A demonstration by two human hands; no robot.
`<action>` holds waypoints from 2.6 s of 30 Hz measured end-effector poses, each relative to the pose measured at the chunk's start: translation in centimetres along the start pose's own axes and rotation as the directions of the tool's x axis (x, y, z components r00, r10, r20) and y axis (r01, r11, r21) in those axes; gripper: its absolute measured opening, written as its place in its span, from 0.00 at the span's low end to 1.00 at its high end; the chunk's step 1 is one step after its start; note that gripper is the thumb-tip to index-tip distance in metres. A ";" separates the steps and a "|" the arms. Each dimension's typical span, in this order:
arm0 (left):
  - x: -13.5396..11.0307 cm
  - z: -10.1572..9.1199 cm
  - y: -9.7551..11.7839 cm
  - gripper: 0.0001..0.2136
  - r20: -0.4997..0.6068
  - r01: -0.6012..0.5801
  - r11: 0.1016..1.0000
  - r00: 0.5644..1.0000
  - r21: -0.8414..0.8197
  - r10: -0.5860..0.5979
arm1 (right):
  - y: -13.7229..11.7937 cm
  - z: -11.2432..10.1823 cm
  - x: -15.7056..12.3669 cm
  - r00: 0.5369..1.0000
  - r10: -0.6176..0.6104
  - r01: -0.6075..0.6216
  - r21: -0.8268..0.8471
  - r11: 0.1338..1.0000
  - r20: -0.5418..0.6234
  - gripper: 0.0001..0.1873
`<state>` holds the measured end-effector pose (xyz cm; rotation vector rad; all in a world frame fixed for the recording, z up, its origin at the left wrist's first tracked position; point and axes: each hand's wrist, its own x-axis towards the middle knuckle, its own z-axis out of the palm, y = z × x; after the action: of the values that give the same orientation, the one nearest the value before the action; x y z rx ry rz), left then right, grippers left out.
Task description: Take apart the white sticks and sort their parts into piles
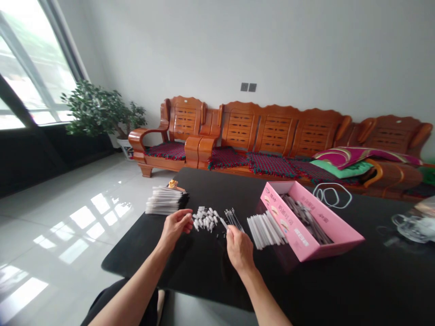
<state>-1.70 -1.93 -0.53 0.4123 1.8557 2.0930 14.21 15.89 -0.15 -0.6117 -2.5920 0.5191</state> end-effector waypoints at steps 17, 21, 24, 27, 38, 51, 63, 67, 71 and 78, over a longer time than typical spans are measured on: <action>0.7 -0.2 -1.6 0.16 0.032 -0.079 0.846 0.997 0.528 0.073 | 9.9 -0.8 3.3 0.969 -0.043 -0.080 -0.472 0.878 -0.244 0.15; 0.6 -0.6 -1.5 0.16 0.037 -0.090 0.844 0.996 0.528 0.083 | 9.8 -0.8 3.2 0.971 -0.040 -0.078 -0.468 0.880 -0.236 0.16; 0.4 -0.7 -1.4 0.16 0.021 -0.064 0.851 0.998 0.521 0.062 | 9.5 -0.7 3.0 0.973 -0.028 -0.082 -0.455 0.887 -0.230 0.16; 0.4 -1.0 -1.5 0.15 0.018 -0.057 0.845 0.998 0.532 0.056 | 9.3 -0.5 2.9 0.974 -0.026 -0.077 -0.434 0.898 -0.226 0.15; 1.4 -5.1 0.3 0.13 -0.069 -0.050 0.332 0.939 0.942 0.337 | 6.9 -0.4 2.0 0.961 -0.165 0.082 -0.342 0.936 -0.220 0.11; 0.7 -5.5 0.3 0.07 0.002 -0.039 0.160 0.975 0.986 0.222 | 5.9 -0.5 1.6 0.962 -0.169 0.092 -0.329 0.940 -0.214 0.10; 0.5 -5.7 0.2 0.06 0.098 -0.122 0.126 0.978 0.984 0.186 | 4.9 -0.2 1.3 0.963 -0.178 0.114 -0.294 0.949 -0.201 0.11; 0.5 -5.6 0.2 0.04 0.136 -0.161 0.127 0.973 0.979 0.186 | 4.7 -0.2 1.3 0.964 -0.180 0.117 -0.294 0.949 -0.198 0.11; 0.3 -5.6 0.2 0.04 0.179 -0.201 0.140 0.972 0.970 0.155 | 4.6 -0.2 1.3 0.966 -0.177 0.115 -0.302 0.947 -0.189 0.11; 0.3 -5.7 0.4 0.04 0.229 -0.245 0.122 0.965 0.962 0.128 | 3.9 -0.1 1.1 0.967 -0.182 0.120 -0.312 0.942 -0.180 0.11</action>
<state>-4.38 -6.94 -0.81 1.0408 3.0134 0.4442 14.68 19.75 -1.45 -0.5226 -2.5074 0.0080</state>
